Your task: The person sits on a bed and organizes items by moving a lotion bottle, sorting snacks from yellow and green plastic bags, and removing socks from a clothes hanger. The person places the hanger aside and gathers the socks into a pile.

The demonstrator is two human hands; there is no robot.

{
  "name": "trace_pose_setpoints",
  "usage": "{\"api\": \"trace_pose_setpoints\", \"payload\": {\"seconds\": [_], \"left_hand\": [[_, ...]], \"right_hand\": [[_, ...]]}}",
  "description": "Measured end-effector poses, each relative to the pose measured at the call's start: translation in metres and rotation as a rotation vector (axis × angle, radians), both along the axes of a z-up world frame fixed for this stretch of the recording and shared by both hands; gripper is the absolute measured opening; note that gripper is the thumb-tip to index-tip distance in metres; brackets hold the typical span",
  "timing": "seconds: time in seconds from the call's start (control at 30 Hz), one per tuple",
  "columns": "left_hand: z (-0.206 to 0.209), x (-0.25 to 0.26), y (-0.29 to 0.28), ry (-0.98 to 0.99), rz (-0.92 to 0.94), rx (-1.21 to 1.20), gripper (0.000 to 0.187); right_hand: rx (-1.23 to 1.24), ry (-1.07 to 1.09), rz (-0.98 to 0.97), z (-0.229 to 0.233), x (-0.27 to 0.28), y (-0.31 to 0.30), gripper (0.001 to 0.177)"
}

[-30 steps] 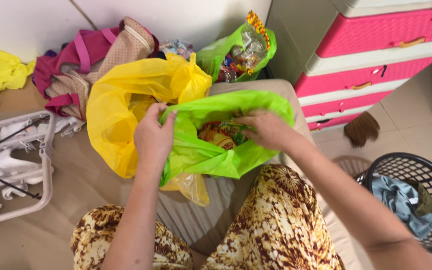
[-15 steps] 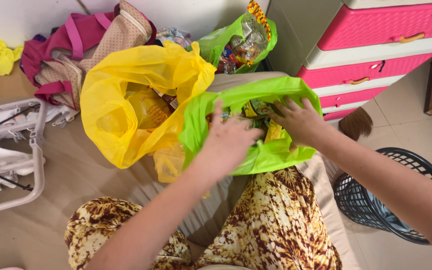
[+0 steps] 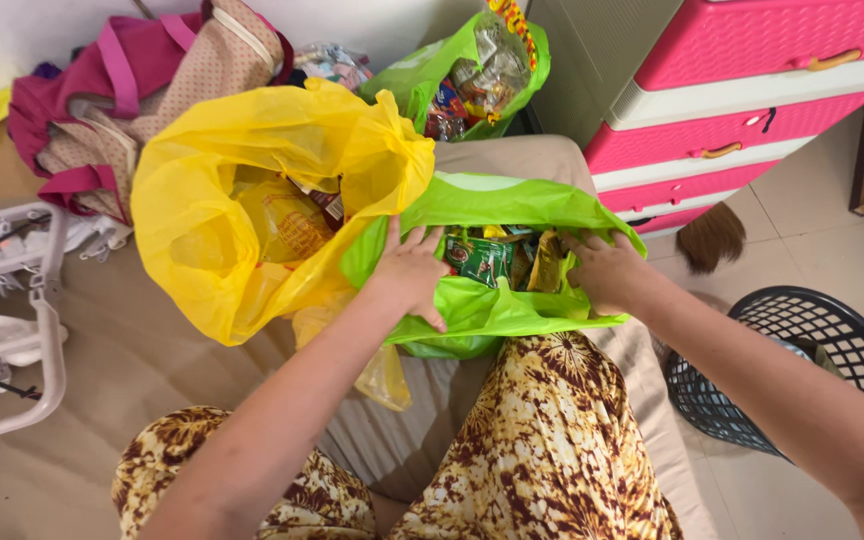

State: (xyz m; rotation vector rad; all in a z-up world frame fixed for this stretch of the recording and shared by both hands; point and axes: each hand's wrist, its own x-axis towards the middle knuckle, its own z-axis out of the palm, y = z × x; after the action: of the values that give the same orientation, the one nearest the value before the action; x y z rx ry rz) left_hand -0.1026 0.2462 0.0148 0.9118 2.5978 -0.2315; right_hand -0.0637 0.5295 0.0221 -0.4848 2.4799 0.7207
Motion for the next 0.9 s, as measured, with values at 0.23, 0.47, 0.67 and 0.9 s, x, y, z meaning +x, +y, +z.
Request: {"api": "trace_pose_setpoints", "payload": {"seconds": [0.23, 0.47, 0.67, 0.9], "left_hand": [[0.036, 0.048, 0.021, 0.151, 0.106, 0.213, 0.033], [0.006, -0.034, 0.041, 0.412, 0.069, 0.267, 0.075], [-0.059, -0.116, 0.014, 0.201, 0.112, 0.217, 0.1], [-0.08, -0.104, 0.025, 0.17, 0.143, 0.231, 0.085]], "right_hand": [[-0.861, 0.103, -0.025, 0.012, -0.004, -0.009, 0.032], [-0.416, 0.145, -0.178, -0.013, -0.085, -0.001, 0.073], [-0.236, 0.484, 0.126, -0.078, -0.115, 0.065, 0.082], [-0.362, 0.446, 0.088, -0.124, -0.101, 0.068, 0.106]]}}
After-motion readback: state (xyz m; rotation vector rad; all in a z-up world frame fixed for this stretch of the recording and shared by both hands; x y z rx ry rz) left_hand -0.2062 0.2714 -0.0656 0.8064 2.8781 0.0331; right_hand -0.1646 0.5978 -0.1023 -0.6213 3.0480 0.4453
